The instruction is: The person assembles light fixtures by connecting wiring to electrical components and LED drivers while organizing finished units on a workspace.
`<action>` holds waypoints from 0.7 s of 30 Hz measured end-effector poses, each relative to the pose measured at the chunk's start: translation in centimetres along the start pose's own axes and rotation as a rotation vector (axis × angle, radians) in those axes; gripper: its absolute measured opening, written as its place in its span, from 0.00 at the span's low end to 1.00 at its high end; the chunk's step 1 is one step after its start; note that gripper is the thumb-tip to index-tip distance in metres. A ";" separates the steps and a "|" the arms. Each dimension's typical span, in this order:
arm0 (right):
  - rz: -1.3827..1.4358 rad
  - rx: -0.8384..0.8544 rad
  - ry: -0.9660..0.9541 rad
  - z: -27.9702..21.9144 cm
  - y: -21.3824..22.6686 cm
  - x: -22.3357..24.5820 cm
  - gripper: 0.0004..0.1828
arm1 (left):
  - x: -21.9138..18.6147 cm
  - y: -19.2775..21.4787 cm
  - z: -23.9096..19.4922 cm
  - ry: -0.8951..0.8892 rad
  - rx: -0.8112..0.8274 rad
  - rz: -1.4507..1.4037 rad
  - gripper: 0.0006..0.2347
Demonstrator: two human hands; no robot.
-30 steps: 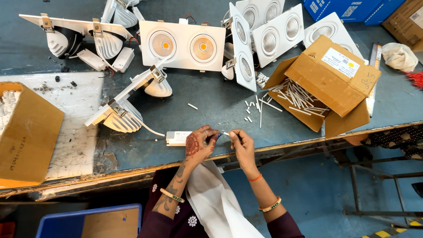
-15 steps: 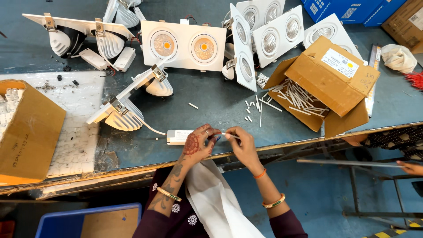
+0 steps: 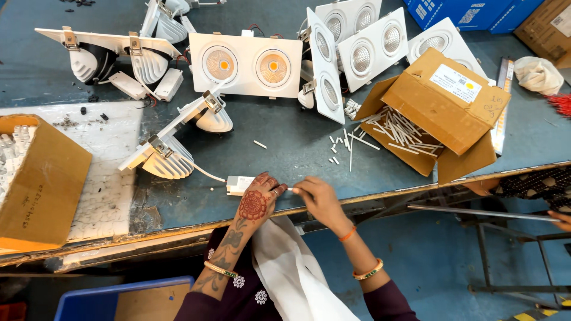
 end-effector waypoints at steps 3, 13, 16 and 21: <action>0.019 -0.033 0.038 0.3 -0.6 1.1 0.04 | 0.2 0.4 0.0 0.053 0.037 -0.052 0.17; -0.154 -0.143 0.143 0.2 -0.1 3.2 0.07 | 2.0 4.4 -0.5 0.189 0.128 0.069 0.22; -0.251 -0.111 0.212 0.5 -0.9 3.0 0.10 | 2.3 4.0 -1.0 0.176 0.080 0.060 0.21; -0.349 0.005 0.247 1.1 -3.1 3.4 0.08 | 2.2 4.0 -1.1 0.161 0.038 0.076 0.22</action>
Point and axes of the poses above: each hand's wrist, its own z-axis towards the middle knuckle, its own y-axis out of the back of the hand, x = y × z, the point moved 2 cm from there along z, towards the middle knuckle, and after that the axes turned 2 degrees about -z, right-handed, at the moved point
